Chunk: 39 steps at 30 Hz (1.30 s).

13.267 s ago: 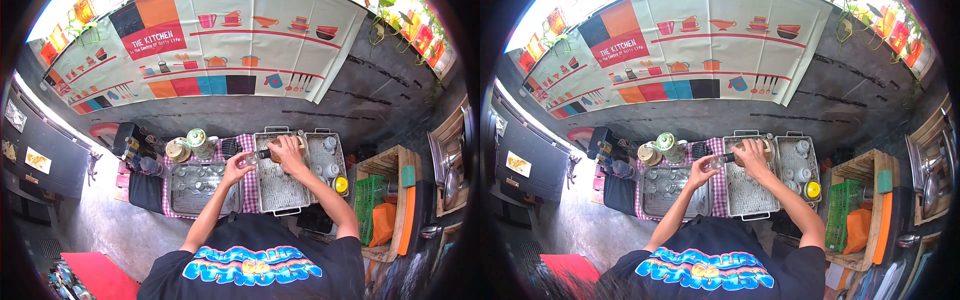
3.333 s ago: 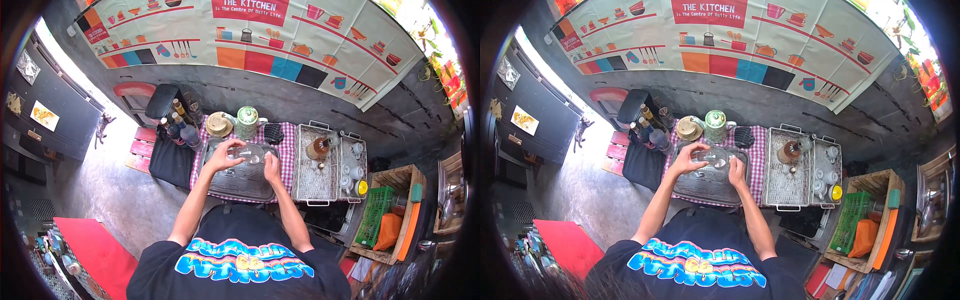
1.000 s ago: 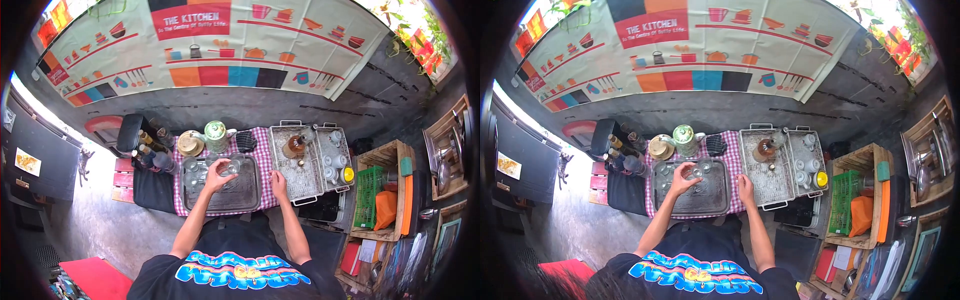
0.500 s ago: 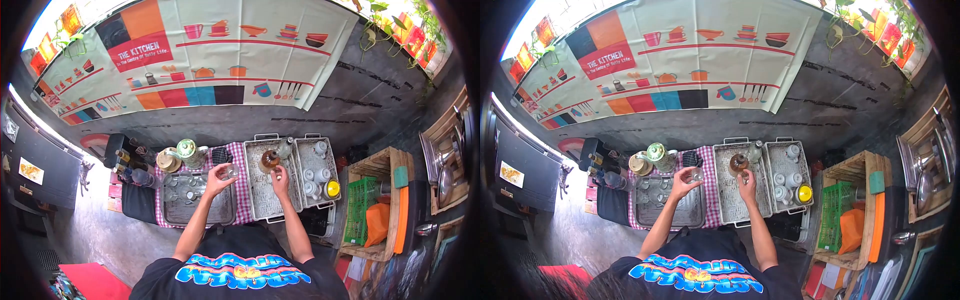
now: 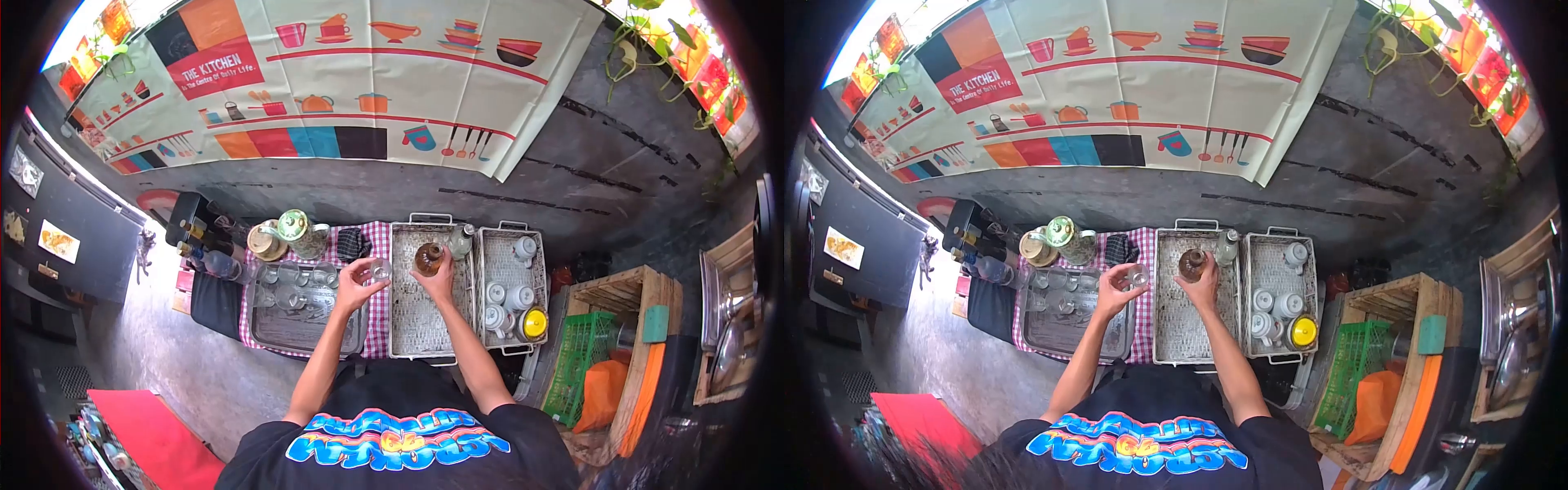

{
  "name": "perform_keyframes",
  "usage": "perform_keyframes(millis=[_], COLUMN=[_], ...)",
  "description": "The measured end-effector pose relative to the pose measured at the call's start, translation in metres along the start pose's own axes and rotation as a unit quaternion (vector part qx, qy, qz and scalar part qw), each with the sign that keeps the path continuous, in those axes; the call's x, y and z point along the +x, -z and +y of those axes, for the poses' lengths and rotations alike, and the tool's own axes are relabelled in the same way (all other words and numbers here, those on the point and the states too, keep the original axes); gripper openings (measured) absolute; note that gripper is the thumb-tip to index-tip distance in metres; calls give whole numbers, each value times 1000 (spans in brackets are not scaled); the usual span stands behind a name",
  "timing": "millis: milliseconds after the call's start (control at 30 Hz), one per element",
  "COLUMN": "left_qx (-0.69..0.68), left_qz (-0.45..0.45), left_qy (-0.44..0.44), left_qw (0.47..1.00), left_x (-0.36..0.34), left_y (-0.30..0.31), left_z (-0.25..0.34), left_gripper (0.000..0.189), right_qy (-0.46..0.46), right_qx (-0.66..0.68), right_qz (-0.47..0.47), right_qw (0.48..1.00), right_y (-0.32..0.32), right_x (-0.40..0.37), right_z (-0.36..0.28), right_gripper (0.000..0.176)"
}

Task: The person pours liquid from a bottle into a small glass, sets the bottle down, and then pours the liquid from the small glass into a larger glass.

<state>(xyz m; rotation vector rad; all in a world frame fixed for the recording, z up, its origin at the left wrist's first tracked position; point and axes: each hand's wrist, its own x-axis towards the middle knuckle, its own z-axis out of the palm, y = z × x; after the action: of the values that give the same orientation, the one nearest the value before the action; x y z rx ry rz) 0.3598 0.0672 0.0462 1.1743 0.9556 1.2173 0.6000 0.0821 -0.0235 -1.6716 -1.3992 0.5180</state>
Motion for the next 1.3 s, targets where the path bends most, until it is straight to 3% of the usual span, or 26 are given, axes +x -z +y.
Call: perform_keyframes(millis=[367, 467, 1300], left_qx=[38, 21, -29], left_qz=[20, 17, -2], left_qy=[28, 24, 28], left_qw=[999, 999, 999], left_x=[-5, -4, 10], left_y=[1, 1, -3], left_z=[6, 7, 4], left_gripper=[55, 55, 56], right_qy=[6, -32, -41], right_qx=[71, 103, 90], right_qz=[35, 25, 34], right_qw=[997, 994, 994], right_y=[-7, -7, -17], right_x=[-1, 0, 6], right_z=[3, 1, 19], right_gripper=[111, 115, 108])
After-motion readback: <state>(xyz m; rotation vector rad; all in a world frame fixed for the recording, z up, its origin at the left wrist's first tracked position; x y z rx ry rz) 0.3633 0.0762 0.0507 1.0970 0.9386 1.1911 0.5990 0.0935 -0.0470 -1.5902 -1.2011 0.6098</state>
